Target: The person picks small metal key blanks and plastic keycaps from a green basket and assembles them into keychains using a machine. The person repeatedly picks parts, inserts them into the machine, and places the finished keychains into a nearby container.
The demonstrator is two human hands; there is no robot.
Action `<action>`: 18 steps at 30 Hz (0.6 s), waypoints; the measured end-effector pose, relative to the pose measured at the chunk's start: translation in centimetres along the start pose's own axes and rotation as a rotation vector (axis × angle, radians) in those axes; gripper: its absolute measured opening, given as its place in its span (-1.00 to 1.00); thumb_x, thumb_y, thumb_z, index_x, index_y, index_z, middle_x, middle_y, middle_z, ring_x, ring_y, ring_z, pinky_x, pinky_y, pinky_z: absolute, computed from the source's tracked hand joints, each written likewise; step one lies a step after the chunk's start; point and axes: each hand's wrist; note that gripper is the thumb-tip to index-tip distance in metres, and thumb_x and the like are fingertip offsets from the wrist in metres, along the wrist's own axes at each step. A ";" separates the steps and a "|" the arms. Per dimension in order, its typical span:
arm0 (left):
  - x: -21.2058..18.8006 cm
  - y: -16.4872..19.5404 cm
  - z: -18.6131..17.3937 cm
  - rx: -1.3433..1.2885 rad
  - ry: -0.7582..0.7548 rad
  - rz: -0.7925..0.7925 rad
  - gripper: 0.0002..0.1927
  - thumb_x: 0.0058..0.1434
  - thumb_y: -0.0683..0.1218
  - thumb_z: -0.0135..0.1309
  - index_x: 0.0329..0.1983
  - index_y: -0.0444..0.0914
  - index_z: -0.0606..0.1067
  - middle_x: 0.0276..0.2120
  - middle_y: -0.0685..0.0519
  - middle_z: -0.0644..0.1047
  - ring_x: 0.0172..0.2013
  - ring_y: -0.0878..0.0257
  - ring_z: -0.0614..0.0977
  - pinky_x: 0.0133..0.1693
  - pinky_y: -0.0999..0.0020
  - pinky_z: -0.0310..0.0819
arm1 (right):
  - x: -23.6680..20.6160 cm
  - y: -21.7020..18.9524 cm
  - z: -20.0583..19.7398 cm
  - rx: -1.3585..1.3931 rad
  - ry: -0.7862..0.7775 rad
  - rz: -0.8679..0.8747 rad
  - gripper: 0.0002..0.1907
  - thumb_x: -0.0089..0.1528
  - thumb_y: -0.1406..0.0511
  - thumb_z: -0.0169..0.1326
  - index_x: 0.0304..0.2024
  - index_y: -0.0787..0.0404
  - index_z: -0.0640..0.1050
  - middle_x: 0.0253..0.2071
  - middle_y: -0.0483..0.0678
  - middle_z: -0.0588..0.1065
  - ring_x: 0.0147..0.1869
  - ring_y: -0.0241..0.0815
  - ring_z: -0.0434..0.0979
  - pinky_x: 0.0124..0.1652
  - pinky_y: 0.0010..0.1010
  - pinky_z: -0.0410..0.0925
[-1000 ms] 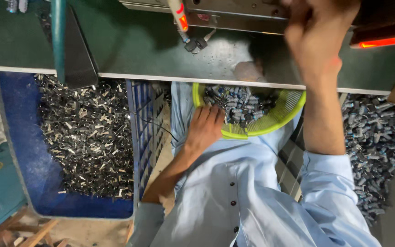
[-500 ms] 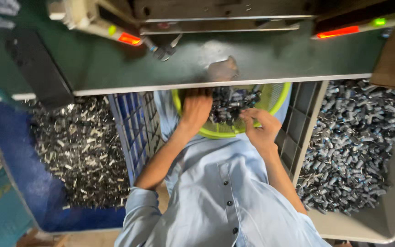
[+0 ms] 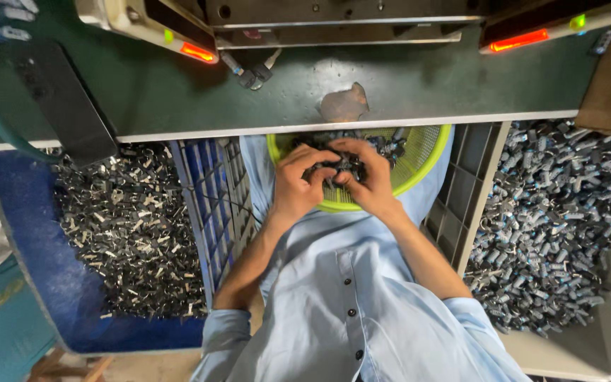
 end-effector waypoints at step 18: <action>1.4 3.2 -0.1 -0.162 -0.017 0.014 -0.78 0.17 -0.28 0.22 -0.12 -0.28 0.52 -0.16 -0.03 0.63 -0.13 0.03 0.70 -0.03 0.30 0.59 | -2.0 -1.1 0.6 -0.050 0.295 -0.003 -0.62 0.11 0.71 0.21 -0.10 0.36 0.48 -0.16 0.05 0.55 -0.11 -0.12 0.61 -0.09 -0.43 0.48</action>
Point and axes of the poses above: each hand's wrist, its own x-axis towards the middle knuckle, its own z-axis out of the palm, y = z × x
